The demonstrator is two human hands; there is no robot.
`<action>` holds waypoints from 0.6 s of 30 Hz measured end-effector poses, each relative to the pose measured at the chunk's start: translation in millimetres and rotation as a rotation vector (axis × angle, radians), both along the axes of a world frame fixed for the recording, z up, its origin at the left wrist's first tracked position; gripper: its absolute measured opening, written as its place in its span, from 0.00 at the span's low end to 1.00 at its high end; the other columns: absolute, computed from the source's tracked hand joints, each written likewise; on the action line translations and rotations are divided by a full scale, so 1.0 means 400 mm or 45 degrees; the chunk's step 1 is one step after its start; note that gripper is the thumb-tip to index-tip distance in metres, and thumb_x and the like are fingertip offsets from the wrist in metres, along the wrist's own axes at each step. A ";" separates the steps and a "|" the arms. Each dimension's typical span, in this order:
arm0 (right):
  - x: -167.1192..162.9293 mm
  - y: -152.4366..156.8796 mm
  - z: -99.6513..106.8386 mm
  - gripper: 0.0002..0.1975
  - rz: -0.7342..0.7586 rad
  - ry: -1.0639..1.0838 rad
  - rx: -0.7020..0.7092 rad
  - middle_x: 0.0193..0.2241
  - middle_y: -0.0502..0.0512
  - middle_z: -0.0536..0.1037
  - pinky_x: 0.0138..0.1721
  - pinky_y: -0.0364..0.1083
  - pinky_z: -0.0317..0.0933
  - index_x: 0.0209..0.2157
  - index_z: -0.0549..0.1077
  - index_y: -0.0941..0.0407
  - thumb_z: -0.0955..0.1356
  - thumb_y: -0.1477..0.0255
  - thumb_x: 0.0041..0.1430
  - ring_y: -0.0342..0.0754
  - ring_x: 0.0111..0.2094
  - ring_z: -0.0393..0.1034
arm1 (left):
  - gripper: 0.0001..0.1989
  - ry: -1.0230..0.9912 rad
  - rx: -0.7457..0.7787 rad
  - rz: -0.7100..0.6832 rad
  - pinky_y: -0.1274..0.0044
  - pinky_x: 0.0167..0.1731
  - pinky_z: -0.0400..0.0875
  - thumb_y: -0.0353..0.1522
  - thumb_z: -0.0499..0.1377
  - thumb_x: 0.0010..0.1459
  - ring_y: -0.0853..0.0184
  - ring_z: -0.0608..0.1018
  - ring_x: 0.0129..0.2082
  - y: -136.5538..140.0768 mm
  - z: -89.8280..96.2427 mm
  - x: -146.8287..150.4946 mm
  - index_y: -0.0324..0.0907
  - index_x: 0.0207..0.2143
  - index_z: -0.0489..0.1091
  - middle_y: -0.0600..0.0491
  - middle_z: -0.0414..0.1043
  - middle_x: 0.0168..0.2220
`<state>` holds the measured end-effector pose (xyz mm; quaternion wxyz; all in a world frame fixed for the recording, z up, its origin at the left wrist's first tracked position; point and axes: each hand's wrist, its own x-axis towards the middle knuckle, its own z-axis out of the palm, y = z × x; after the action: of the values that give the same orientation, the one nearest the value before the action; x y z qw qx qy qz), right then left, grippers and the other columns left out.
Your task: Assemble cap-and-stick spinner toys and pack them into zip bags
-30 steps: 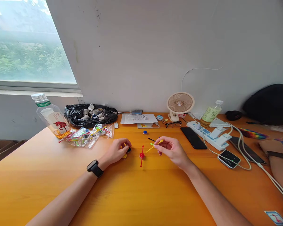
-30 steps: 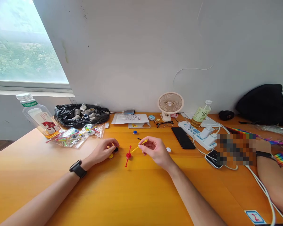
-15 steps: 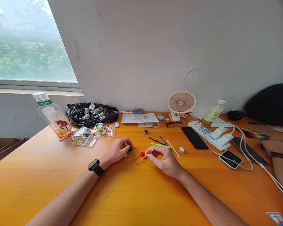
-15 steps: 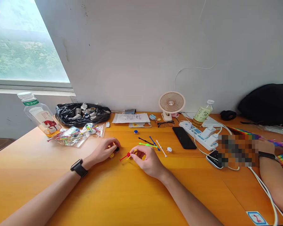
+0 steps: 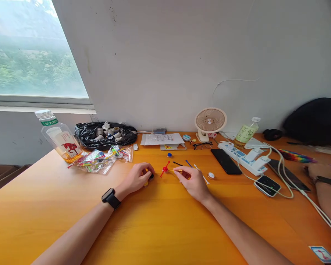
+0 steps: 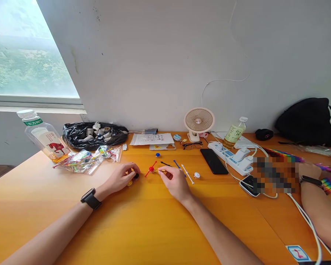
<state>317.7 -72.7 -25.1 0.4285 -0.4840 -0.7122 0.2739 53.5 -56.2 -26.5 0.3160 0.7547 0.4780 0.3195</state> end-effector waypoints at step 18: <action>0.175 0.087 0.048 0.13 -0.298 -0.378 -0.064 0.25 0.54 0.79 0.26 0.44 0.64 0.31 0.72 0.54 0.63 0.63 0.65 0.48 0.24 0.74 | 0.27 0.282 0.394 -0.311 0.63 0.64 0.64 0.24 0.49 0.65 0.57 0.70 0.62 -0.031 0.015 0.020 0.52 0.61 0.72 0.55 0.73 0.62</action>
<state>387.8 -37.9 -6.0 0.3354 -0.6092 -0.6993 0.1654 61.7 -68.5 -20.3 0.1783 0.8770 0.3599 0.2635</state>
